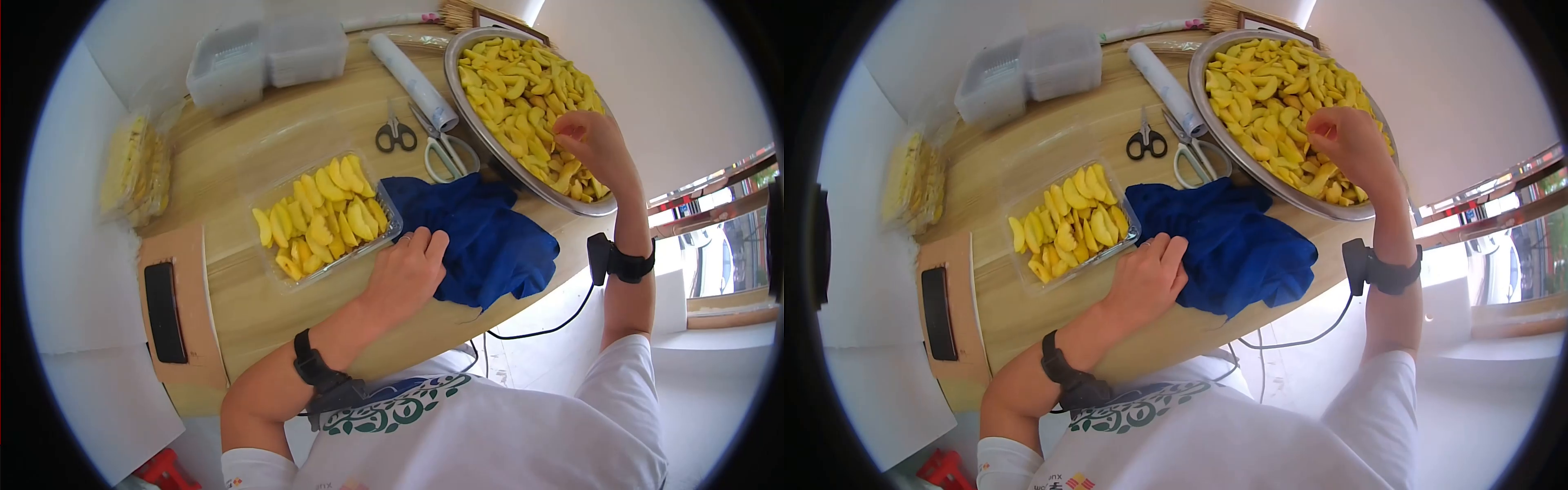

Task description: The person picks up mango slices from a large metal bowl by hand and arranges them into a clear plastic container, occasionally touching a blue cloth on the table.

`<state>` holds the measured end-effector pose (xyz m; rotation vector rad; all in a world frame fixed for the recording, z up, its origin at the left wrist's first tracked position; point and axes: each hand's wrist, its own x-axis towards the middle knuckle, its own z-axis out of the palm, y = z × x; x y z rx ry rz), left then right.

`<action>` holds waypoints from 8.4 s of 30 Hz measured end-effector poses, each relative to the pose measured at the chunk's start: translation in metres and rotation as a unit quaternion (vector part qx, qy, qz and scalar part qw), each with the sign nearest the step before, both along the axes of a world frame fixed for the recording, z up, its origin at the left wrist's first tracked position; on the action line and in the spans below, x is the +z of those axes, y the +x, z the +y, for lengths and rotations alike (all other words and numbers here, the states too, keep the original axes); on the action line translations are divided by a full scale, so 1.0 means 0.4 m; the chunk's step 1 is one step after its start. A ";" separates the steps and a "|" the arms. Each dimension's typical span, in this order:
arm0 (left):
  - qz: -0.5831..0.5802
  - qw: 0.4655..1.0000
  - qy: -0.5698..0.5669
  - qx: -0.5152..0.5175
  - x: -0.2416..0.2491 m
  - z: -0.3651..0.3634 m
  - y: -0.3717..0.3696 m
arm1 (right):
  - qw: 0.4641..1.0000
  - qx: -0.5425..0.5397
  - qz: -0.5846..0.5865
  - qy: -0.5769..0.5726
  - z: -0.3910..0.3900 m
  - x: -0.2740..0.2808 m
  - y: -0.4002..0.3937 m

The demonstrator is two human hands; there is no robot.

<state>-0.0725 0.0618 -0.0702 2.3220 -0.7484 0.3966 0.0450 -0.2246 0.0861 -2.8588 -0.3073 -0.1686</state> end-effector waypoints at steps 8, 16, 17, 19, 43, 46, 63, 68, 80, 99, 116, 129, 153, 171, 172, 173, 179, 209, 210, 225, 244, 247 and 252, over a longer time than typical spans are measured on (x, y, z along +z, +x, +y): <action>-0.002 1.000 0.007 0.006 0.000 -0.002 0.001 | 0.998 -0.006 -0.059 0.017 -0.013 -0.007 0.002; -0.003 1.000 0.019 0.012 0.004 -0.002 0.000 | 0.998 0.045 -0.049 -0.016 0.039 -0.033 0.034; -0.004 1.000 0.017 0.012 0.005 -0.002 -0.001 | 0.995 0.062 -0.061 -0.047 0.042 -0.036 0.039; -0.006 1.000 0.014 0.012 0.008 -0.001 -0.001 | 0.991 0.078 -0.073 -0.079 0.044 -0.036 0.048; -0.008 1.000 0.010 0.009 0.006 0.000 -0.001 | 0.986 0.101 -0.075 -0.108 0.027 -0.023 0.040; -0.008 1.000 0.012 0.010 0.008 0.000 -0.001 | 0.985 0.082 -0.078 -0.130 0.033 -0.028 0.041; -0.004 1.000 0.018 0.008 0.008 0.001 -0.002 | 0.989 0.088 -0.123 0.002 0.037 -0.026 0.043; -0.003 1.000 0.015 0.008 0.007 0.001 -0.001 | 0.987 0.078 -0.131 0.049 0.042 -0.024 0.062; -0.004 1.000 0.008 0.009 0.008 0.001 -0.002 | 0.982 0.019 -0.082 0.169 -0.003 -0.025 0.088; -0.030 0.999 0.003 0.010 -0.020 -0.001 -0.002 | 0.885 0.238 0.184 0.355 0.480 -0.095 -0.060; -0.050 0.998 0.010 0.026 -0.019 -0.004 -0.002 | 0.912 0.250 0.213 0.246 0.579 -0.163 -0.044; -0.052 0.998 0.001 0.030 -0.023 -0.009 0.003 | 0.907 0.277 0.197 0.248 0.572 -0.185 -0.045; -0.045 0.999 0.003 0.022 -0.024 -0.003 0.001 | 0.902 0.316 0.219 0.198 0.527 -0.144 -0.054; -0.026 0.999 -0.017 0.011 -0.037 -0.008 0.003 | 0.892 0.271 0.288 0.219 0.568 -0.152 -0.044; -0.026 0.999 -0.017 0.013 -0.038 -0.007 0.003 | 0.889 0.265 0.297 0.227 0.562 -0.151 -0.036; -0.028 0.999 -0.024 0.011 -0.038 -0.008 0.004 | 0.885 0.259 0.307 0.234 0.558 -0.150 -0.029; -0.031 0.999 -0.012 0.015 -0.036 -0.008 0.001 | 0.866 0.232 0.303 0.324 0.585 -0.132 -0.028; -0.039 0.999 0.003 0.024 -0.026 -0.007 0.001 | 0.879 0.382 0.199 0.206 0.638 -0.175 -0.036; -0.034 0.999 0.012 0.023 -0.024 -0.007 0.001 | 0.879 0.382 0.199 0.206 0.635 -0.168 -0.037; -0.004 1.000 0.006 0.017 -0.031 -0.010 0.002 | 0.885 0.370 0.208 0.189 0.620 -0.167 -0.042; 0.009 1.000 0.013 -0.017 -0.017 0.003 0.000 | 0.982 0.103 -0.010 0.158 0.139 0.047 -0.001; -0.005 1.000 -0.004 -0.009 -0.014 -0.003 0.001 | 0.997 0.038 -0.039 0.058 0.048 0.037 0.000; 0.012 1.000 -0.002 -0.003 -0.005 0.001 0.002 | 1.000 -0.010 0.006 0.029 -0.010 0.022 -0.018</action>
